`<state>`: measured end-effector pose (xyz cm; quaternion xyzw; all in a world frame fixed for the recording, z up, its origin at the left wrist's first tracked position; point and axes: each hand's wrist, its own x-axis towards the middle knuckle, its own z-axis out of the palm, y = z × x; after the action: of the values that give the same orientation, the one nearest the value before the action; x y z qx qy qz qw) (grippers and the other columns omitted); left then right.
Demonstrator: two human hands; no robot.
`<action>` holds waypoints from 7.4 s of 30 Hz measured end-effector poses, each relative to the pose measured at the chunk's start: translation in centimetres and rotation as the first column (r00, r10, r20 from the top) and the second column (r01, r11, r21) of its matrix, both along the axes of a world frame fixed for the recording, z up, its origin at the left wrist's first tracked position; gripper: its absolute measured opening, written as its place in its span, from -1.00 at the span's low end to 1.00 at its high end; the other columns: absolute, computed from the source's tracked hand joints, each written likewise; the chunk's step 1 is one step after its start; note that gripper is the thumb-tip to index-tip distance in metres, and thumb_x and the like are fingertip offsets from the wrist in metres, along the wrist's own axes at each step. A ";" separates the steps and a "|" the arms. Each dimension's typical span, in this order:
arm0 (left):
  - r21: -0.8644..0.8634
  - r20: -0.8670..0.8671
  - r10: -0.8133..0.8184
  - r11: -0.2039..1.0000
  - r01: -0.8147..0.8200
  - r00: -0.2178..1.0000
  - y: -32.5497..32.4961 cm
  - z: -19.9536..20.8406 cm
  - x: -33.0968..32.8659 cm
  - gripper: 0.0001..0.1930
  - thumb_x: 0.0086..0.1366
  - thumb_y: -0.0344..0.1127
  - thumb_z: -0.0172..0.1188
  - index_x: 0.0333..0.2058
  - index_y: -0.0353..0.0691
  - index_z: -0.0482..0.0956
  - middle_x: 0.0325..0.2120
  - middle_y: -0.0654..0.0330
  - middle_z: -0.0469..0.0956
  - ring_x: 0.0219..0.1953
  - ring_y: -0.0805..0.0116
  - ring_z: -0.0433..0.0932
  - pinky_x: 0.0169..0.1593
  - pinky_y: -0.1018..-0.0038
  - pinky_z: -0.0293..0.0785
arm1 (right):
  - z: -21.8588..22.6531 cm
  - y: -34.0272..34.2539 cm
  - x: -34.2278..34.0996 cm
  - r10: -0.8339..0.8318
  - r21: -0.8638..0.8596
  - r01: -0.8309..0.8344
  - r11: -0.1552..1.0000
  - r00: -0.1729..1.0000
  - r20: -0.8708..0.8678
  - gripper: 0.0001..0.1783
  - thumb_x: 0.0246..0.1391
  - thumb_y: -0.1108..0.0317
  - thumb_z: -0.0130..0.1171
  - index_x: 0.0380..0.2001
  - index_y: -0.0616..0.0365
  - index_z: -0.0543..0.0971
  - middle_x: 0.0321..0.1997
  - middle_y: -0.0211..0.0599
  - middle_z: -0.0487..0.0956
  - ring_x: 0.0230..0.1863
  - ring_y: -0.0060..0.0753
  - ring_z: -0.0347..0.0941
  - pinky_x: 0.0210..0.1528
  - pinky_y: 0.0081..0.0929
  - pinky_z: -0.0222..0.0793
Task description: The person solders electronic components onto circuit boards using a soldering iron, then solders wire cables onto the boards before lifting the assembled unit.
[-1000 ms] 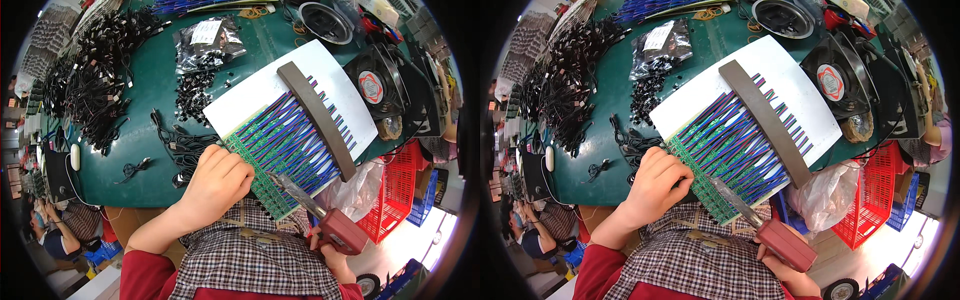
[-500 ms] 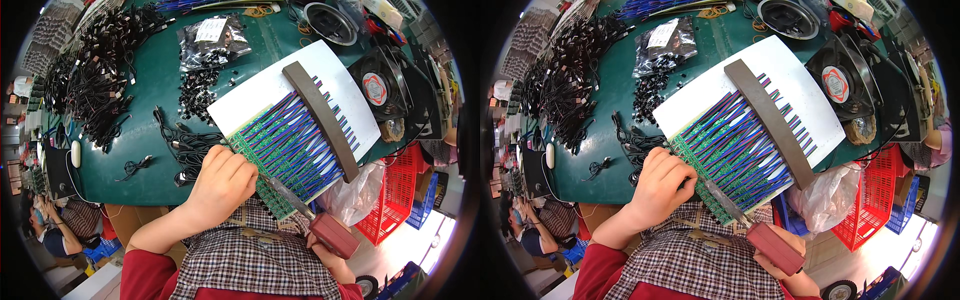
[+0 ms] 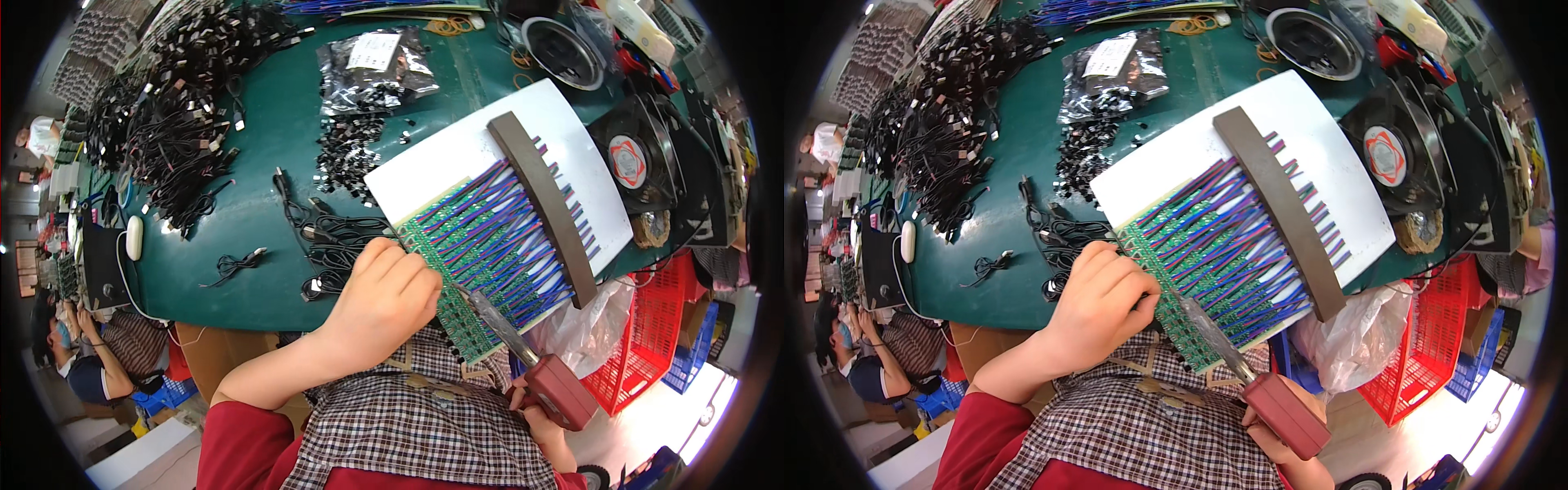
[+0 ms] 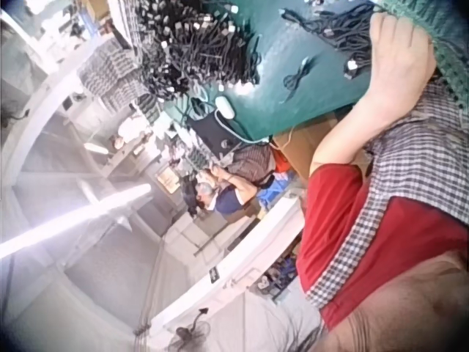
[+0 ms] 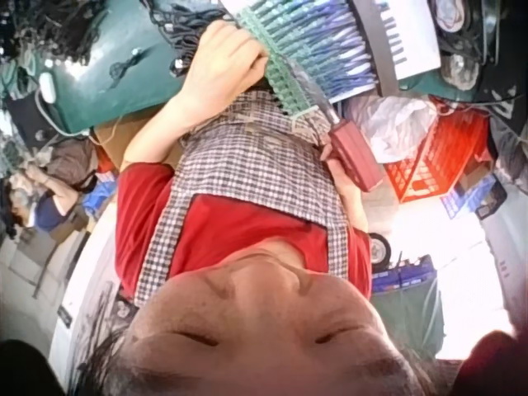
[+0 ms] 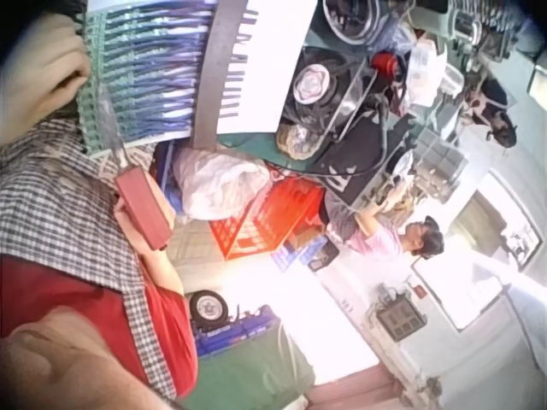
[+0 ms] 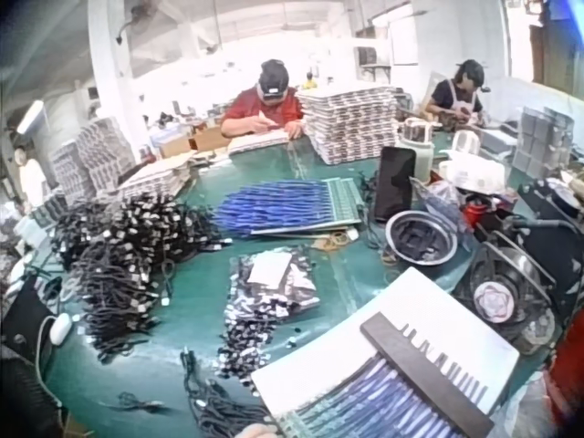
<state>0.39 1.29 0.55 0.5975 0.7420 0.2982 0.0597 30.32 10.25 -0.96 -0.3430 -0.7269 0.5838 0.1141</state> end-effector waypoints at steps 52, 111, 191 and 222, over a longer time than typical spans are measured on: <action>-0.271 0.961 0.249 0.931 0.245 0.116 0.5 4.4 4.0 -0.90 0.21 -0.50 0.17 -0.32 -0.37 0.46 -0.56 0.26 0.58 -0.57 0.65 0.50 -0.51 0.68 0.41 | 3.0 1.0 -8.4 -0.018 0.011 0.020 1.000 0.984 -0.175 -0.25 -0.15 0.57 0.35 0.16 0.30 0.27 -0.22 -0.25 0.55 -0.22 -0.47 0.53 -0.24 -0.58 0.46; -0.184 0.431 0.401 0.916 -0.356 0.809 -0.1 0.6 3.4 -0.84 0.04 -0.50 0.24 -0.53 -0.23 0.38 -0.84 0.26 0.27 -0.82 0.40 0.30 -0.68 0.46 0.19 | -1.5 0.1 1.9 0.013 -0.167 0.003 0.986 0.995 0.096 -0.53 -0.32 0.40 0.37 -0.20 0.28 0.58 -0.25 -0.13 0.60 -0.32 -0.25 0.58 -0.24 -0.47 0.48; -0.380 -0.065 0.820 0.507 -0.774 0.569 -12.5 1.4 -7.0 -0.80 -0.02 -0.64 0.14 -0.36 -0.33 0.56 -0.28 0.06 0.49 -0.27 0.17 0.49 -0.18 0.39 0.41 | -0.3 -0.3 0.7 -0.355 -0.334 0.284 0.899 0.919 -0.173 -0.27 -0.09 -0.08 0.33 -0.09 0.31 0.33 -0.20 -0.23 0.41 -0.62 -0.51 0.32 -0.62 -0.63 0.18; -0.002 0.490 0.427 0.873 -0.488 0.760 -4.5 4.1 -0.5 -0.86 0.06 -0.60 0.25 -0.35 -0.36 0.58 -0.50 0.13 0.57 -0.48 0.40 0.53 -0.36 0.56 0.44 | 2.3 -0.5 -2.0 -0.274 -0.444 0.155 0.882 0.937 -0.216 -0.49 -0.03 0.24 0.20 -0.05 0.33 0.38 -0.23 -0.24 0.47 -0.48 -0.46 0.38 -0.37 -0.49 0.31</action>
<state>-0.12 -3.22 4.61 0.3086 0.8071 0.4870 0.1274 28.33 9.78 1.37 -0.3548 -0.5183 0.7517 0.2011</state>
